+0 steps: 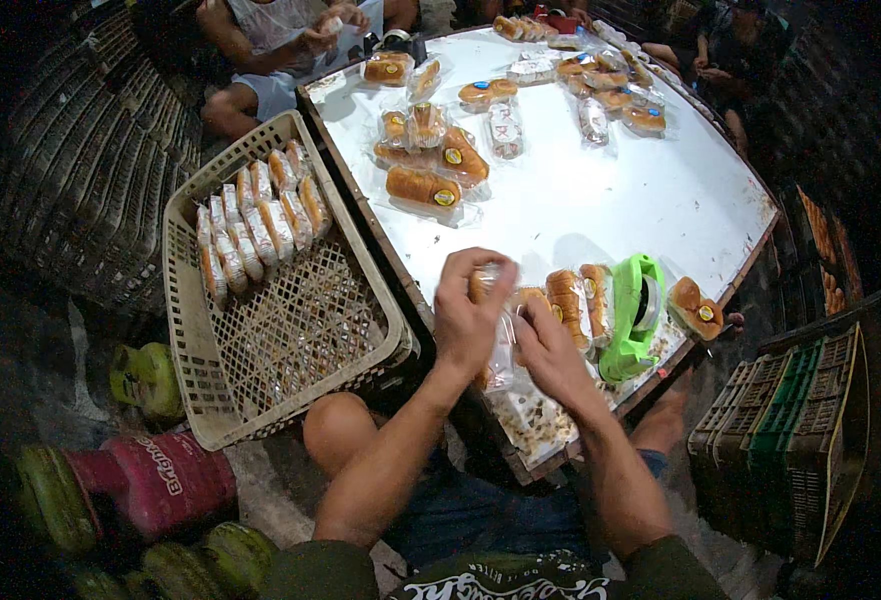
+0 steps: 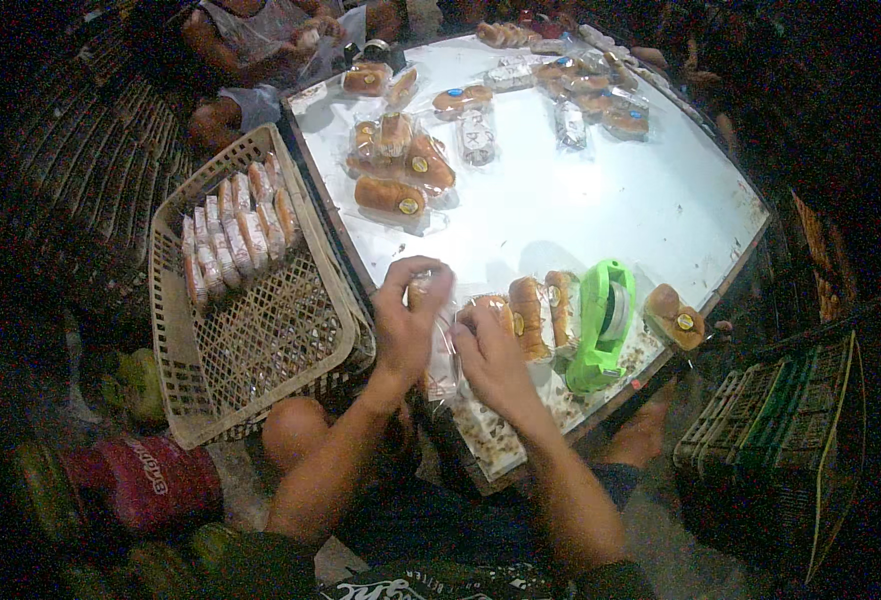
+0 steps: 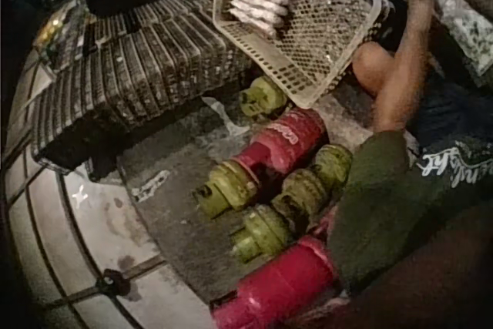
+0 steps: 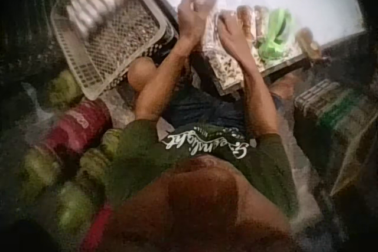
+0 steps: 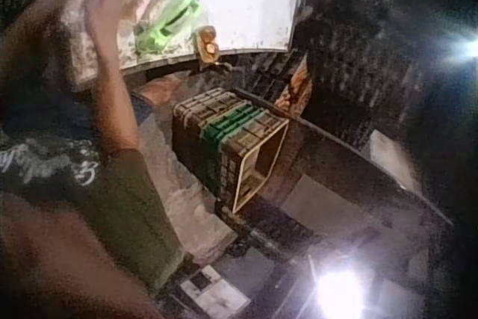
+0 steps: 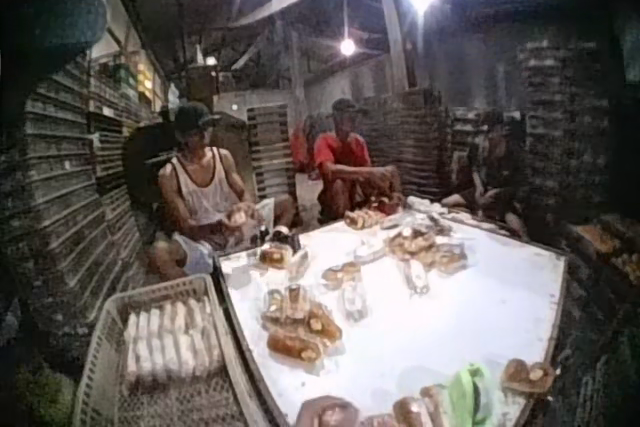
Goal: The person sits at a table and packages individual bread rolls into clear plastic bags using a handheld sealing device. They place the sealed rolls into a plastic basket and continue the process with additional rolls.
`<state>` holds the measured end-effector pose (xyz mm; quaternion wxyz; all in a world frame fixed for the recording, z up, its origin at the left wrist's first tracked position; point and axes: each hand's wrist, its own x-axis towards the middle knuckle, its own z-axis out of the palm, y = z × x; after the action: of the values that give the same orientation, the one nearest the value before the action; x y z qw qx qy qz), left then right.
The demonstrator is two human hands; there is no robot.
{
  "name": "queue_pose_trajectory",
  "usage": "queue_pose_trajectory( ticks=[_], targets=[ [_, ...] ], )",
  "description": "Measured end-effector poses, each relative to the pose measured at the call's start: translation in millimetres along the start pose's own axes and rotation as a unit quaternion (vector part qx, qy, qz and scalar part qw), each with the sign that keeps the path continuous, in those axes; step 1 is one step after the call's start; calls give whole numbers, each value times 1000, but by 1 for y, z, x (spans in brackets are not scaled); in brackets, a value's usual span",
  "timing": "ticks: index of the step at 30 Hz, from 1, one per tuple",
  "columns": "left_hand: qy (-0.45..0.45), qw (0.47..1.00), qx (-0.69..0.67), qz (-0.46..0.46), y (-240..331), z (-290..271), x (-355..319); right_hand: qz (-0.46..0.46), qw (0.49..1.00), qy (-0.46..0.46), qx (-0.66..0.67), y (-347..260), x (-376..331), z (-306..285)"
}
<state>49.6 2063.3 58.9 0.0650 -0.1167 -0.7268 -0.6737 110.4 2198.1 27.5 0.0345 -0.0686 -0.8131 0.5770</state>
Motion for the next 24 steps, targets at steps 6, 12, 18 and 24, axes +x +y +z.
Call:
queue_pose_trajectory(
  ticks=[6,12,18,24],
  targets=[
    [43,981,148,-117,-105,43,-26,-64,985,22,-157,-2,125,2],
    [239,939,-170,-180,-49,18,4,-221,855,131,-451,10,217,95],
    [287,908,-197,-233,-52,-15,33,-196,918,57,-342,9,192,106],
    [264,825,-359,-347,-33,-19,36,-200,954,-26,-224,-50,19,11]
  ],
)
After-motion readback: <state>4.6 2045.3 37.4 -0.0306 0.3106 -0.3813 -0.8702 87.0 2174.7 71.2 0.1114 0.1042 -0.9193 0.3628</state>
